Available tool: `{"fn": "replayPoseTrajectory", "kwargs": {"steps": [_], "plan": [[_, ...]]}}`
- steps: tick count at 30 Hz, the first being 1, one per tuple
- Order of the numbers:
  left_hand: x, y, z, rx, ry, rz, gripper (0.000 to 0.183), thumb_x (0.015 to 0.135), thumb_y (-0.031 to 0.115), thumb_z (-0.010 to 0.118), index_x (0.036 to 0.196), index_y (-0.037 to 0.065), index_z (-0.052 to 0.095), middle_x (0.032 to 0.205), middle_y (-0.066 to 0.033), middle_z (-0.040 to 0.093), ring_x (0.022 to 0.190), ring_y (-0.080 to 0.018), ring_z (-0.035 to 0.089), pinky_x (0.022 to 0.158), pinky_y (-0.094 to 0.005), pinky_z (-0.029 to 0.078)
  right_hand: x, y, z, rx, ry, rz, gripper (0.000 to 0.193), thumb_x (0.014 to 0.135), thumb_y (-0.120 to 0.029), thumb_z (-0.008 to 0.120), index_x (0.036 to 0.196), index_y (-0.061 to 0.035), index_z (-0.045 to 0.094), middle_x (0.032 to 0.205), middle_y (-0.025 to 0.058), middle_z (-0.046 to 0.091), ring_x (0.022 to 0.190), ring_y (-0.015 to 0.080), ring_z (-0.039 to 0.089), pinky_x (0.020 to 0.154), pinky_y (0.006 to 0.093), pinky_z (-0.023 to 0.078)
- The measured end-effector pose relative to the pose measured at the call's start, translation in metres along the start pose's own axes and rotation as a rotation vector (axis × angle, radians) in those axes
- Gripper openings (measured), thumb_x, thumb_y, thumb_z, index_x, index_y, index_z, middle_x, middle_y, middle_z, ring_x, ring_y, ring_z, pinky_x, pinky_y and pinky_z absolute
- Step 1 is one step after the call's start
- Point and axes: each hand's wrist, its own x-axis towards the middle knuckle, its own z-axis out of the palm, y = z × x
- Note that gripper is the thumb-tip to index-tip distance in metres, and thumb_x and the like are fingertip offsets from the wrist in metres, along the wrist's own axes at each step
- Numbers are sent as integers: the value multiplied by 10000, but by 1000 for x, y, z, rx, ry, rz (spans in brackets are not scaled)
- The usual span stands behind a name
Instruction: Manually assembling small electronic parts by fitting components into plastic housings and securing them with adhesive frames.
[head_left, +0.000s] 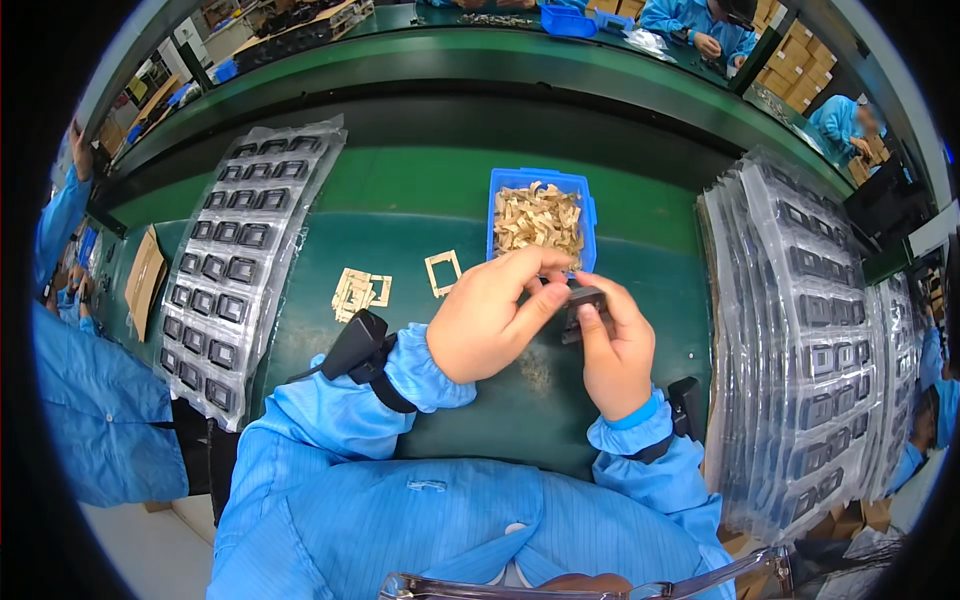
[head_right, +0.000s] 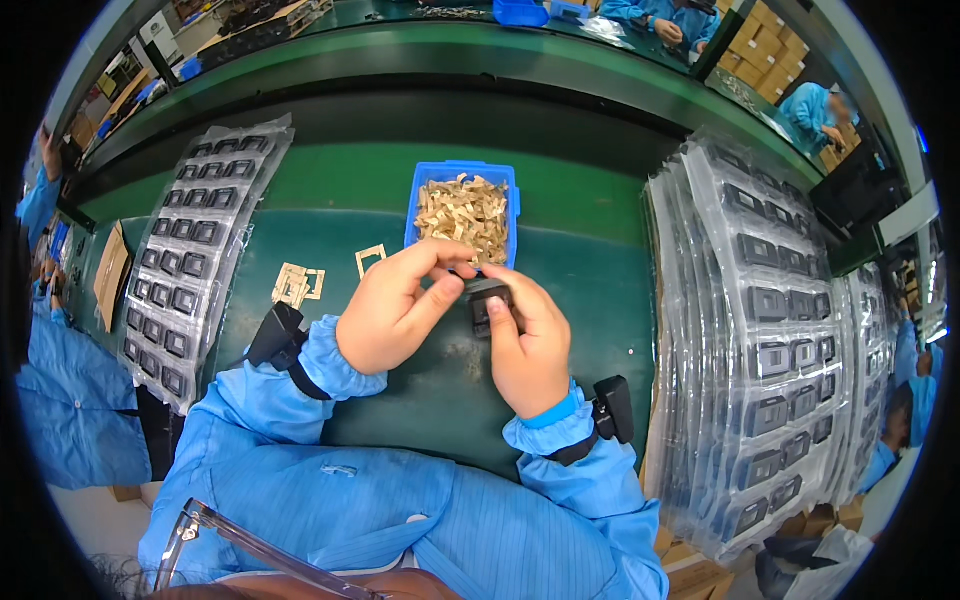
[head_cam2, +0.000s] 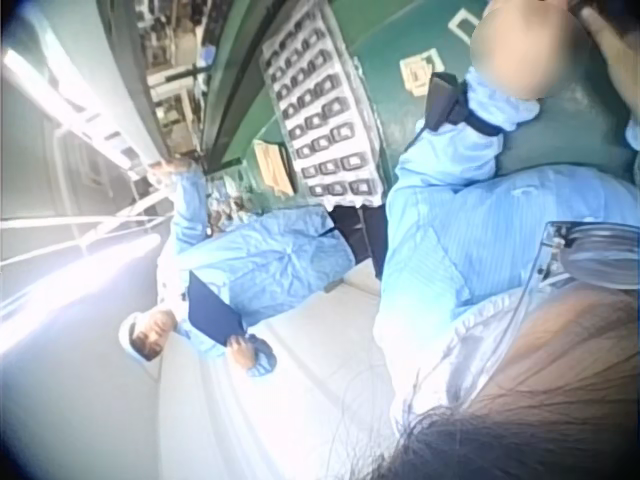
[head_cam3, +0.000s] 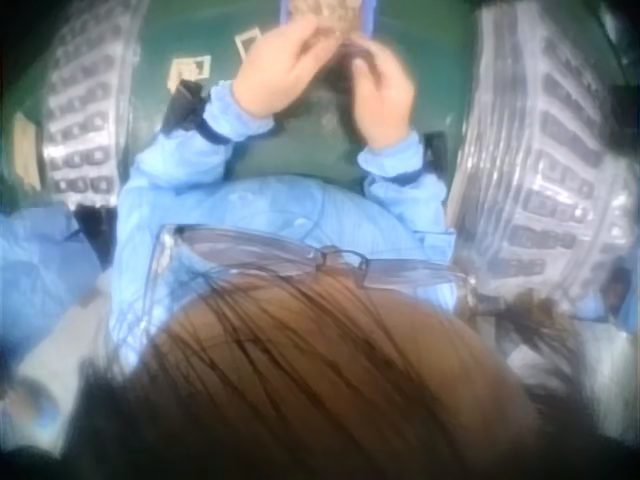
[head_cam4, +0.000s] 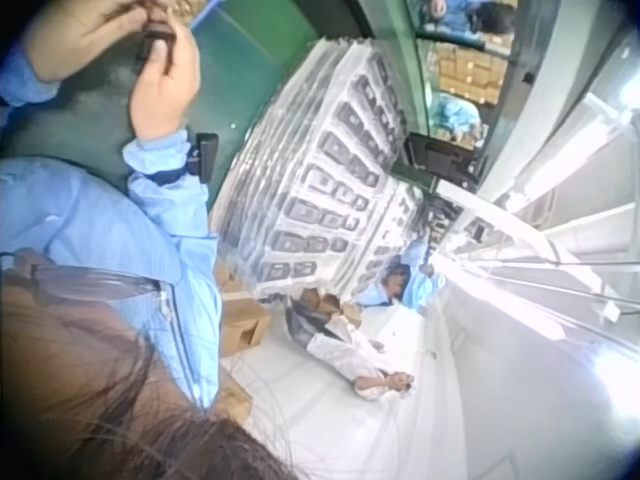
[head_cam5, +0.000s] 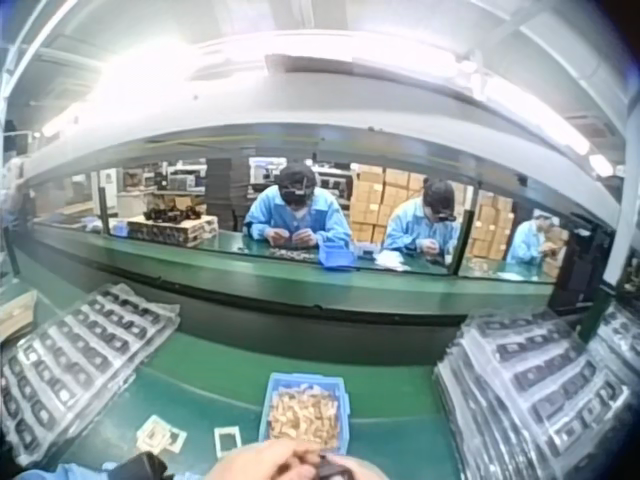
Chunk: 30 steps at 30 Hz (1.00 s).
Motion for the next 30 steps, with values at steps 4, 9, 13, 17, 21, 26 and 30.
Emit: {"fn": "replayPoseTrajectory", "kwargs": {"steps": [4,9,13,17,21,26,30], "plan": [[-2,-3,2,-343,-157,-202,182,960,90,674,1113,2,631,937,-51,696,799,-50,618,634,-206,483,-3,-11,4,-107,-92,-79,309,953,52,580,1257,21,531,940,112,668,867,172,690,744,308,539],[-1,-9,1,-376,-71,-303,125,976,92,668,1035,8,598,909,-20,654,786,-43,596,626,-185,473,4,-19,-10,541,-111,476,213,1020,-75,594,1218,-22,539,970,102,702,782,165,714,600,212,554],[-2,-13,6,-465,-17,-289,128,986,99,656,1044,4,592,952,-35,649,855,-41,601,642,-196,490,5,-7,-8,562,4,321,149,1013,-24,585,1148,28,620,1054,145,720,824,169,717,638,237,572],[-2,-16,-1,-130,53,-111,92,905,16,684,968,6,618,1114,-110,668,937,-190,667,709,-297,549,2,-6,-1,471,24,273,198,980,32,611,1177,46,620,1076,137,719,915,181,717,729,249,584],[10,-8,-4,334,111,319,193,759,-31,734,937,1,666,1256,-166,652,1033,-382,653,831,-416,564,-3,-5,-1,518,-84,171,372,926,129,621,1291,59,595,1199,148,674,1095,211,677,916,288,569],[7,-4,-7,297,76,382,261,722,-6,764,974,-3,695,1260,-159,657,1086,-369,644,870,-427,556,-6,-1,-2,490,-125,73,483,872,168,663,1335,59,582,1264,155,632,1153,222,656,989,325,561],[3,2,-7,294,61,393,262,688,14,784,938,-2,709,1222,-140,680,1053,-341,665,831,-406,573,-7,-6,-2,463,-132,26,485,851,172,687,1315,68,592,1244,155,634,1137,223,664,975,323,576]]}}
